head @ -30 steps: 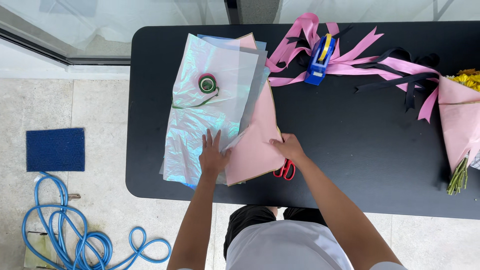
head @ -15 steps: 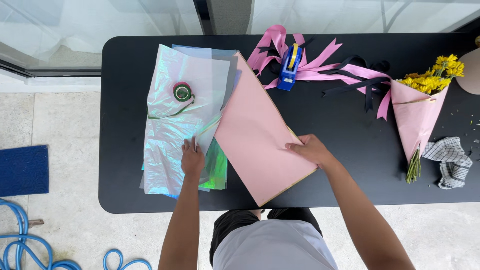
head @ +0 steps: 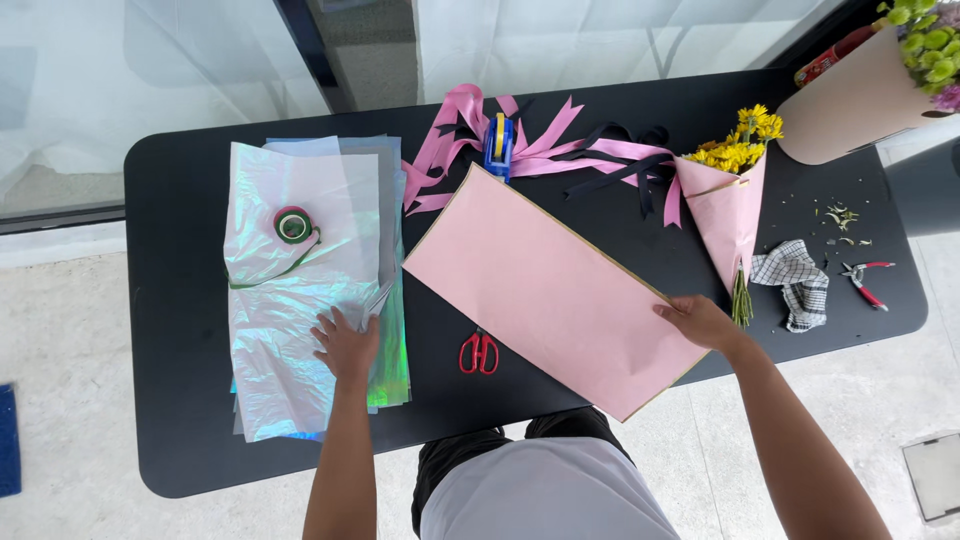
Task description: The person wraps a bunch of yellow flowers in pink paper, secures the paper with tape, and then prepares more sheets of pink paper to continue wrapping.
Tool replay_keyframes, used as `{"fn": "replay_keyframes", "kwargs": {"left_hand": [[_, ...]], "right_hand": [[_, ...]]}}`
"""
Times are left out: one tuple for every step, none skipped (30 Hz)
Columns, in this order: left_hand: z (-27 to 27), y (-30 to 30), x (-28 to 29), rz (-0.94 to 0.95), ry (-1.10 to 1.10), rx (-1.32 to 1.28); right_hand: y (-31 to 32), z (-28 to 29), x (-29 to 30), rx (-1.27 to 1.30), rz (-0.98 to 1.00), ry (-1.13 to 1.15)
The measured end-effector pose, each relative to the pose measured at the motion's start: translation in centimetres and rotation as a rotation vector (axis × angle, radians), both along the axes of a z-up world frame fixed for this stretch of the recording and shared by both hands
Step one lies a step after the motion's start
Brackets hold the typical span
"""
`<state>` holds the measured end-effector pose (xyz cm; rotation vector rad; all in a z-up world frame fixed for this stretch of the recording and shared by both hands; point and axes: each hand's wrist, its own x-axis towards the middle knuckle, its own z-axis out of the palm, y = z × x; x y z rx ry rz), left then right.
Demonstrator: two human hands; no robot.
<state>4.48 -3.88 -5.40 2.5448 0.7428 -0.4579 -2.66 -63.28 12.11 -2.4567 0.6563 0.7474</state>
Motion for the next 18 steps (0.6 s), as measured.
{"fn": "replay_keyframes", "kwargs": {"left_hand": [[2.4,-2.1,-0.7,-0.007,-0.007,-0.004],[4.9,-4.2,-1.5,-0.066,-0.142,0.015],[7.6,-6.0,-2.7,-0.122,-0.275,0.043],[7.6,-8.5,-4.0,-0.126,-0.279,0.049],[7.4,-10.8,-5.4,-0.274,-0.326,0.080],[7.1,-13.2,-6.8,-0.423,-0.371,0.111],[7.3,-15.4,-8.2,-0.417,-0.371,0.124],[7.5,-17.7,-9.6,-0.602,-0.281,0.058],[7.5,-20.3,-10.9,-0.785,-0.188,-0.015],[1.0,-21.0,-11.8,-0.779,-0.189,-0.007],[-4.8,-21.9,-13.1,-0.770,-0.168,0.069],[-10.4,-22.9,-14.3,-0.760,-0.146,0.146],[-8.6,-23.1,-14.3,-0.762,-0.144,0.149],[-6.9,-23.4,-14.2,-0.768,-0.144,0.180],[-5.3,-23.6,-14.6,-0.769,-0.139,0.211],[-5.1,-23.6,-14.3,-0.768,-0.131,0.212],[-4.9,-23.4,-14.0,-0.740,-0.080,0.223],[-4.7,-23.2,-13.6,-0.711,-0.030,0.235]], "right_hand": [[-0.9,-0.4,-0.5,-0.004,-0.007,-0.007],[-1.9,-0.7,-1.0,-0.032,-0.023,-0.015],[-2.5,-1.3,-1.6,-0.051,-0.036,-0.020],[-3.2,-0.9,-1.7,-0.045,-0.040,-0.024],[-3.7,-0.9,-1.6,-0.043,-0.054,-0.023],[-4.2,-0.9,-1.4,-0.041,-0.068,-0.023],[-6.2,-3.1,-1.5,-0.029,-0.061,-0.026],[-8.1,-5.3,-1.5,-0.061,-0.064,-0.048],[-10.3,-7.4,-1.4,-0.099,-0.069,-0.071],[-11.1,-7.8,-0.9,-0.092,-0.063,-0.075],[-12.1,-8.1,-0.9,-0.088,-0.082,-0.108],[-13.1,-8.3,-0.8,-0.084,-0.101,-0.140],[-13.2,-7.6,-0.6,-0.081,-0.103,-0.139],[-13.3,-7.0,-0.4,-0.064,-0.110,-0.150],[-13.4,-6.5,-0.4,-0.046,-0.113,-0.157],[-13.9,-6.6,-0.3,-0.042,-0.110,-0.150],[-14.2,-6.9,-0.2,-0.024,-0.102,-0.148],[-14.5,-7.1,0.0,-0.007,-0.093,-0.147]]}}
